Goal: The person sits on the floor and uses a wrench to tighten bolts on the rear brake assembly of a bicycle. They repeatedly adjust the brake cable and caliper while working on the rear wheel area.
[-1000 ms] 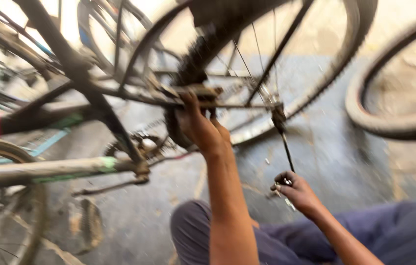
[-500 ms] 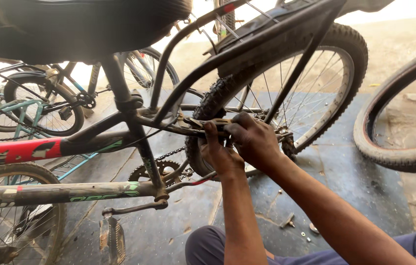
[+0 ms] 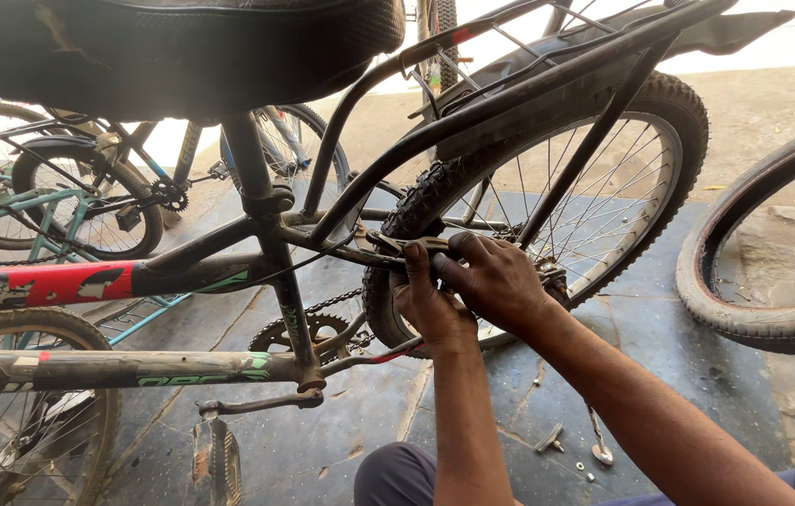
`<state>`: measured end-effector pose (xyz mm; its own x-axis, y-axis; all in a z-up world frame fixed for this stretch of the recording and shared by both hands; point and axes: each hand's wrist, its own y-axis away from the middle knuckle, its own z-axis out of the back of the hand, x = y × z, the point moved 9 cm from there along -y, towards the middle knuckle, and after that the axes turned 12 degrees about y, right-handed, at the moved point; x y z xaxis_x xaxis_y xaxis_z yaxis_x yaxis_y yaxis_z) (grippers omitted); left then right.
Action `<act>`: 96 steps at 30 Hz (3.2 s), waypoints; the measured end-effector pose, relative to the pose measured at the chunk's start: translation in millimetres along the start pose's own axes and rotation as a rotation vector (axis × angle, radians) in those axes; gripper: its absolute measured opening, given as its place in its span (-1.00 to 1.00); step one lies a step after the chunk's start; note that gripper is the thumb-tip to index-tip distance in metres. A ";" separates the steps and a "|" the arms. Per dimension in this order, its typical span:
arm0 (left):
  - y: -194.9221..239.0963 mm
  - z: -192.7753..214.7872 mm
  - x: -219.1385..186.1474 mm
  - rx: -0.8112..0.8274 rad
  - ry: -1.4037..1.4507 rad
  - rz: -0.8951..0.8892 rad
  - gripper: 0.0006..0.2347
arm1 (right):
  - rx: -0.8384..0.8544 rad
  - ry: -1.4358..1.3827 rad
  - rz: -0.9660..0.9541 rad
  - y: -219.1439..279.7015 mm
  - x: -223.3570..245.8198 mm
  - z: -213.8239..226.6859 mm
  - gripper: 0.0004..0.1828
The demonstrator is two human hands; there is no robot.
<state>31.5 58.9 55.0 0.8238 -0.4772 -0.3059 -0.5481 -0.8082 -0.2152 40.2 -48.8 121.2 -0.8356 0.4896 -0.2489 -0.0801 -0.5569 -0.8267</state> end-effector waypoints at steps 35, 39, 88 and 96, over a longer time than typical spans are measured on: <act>-1.2 7.9 2.9 -0.094 -0.023 0.001 -0.58 | -0.309 0.037 0.261 -8.9 5.8 18.7 -0.78; -0.9 13.1 2.6 -0.131 -0.037 -0.005 -0.57 | -0.328 0.143 0.291 -5.9 6.5 30.6 -0.76; -14.7 25.6 16.9 0.113 -0.156 -0.029 -0.33 | 1.273 -0.225 -0.739 483.3 -20.9 -122.8 -0.71; -14.0 36.8 16.5 0.009 -0.206 -0.046 -0.25 | 1.125 -0.036 -0.543 492.5 34.3 -155.7 -0.88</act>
<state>47.4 75.0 18.9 0.8016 -0.3585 -0.4785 -0.5126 -0.8240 -0.2415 56.7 -201.8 -373.1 -0.5619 0.8270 0.0175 -0.8240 -0.5615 0.0755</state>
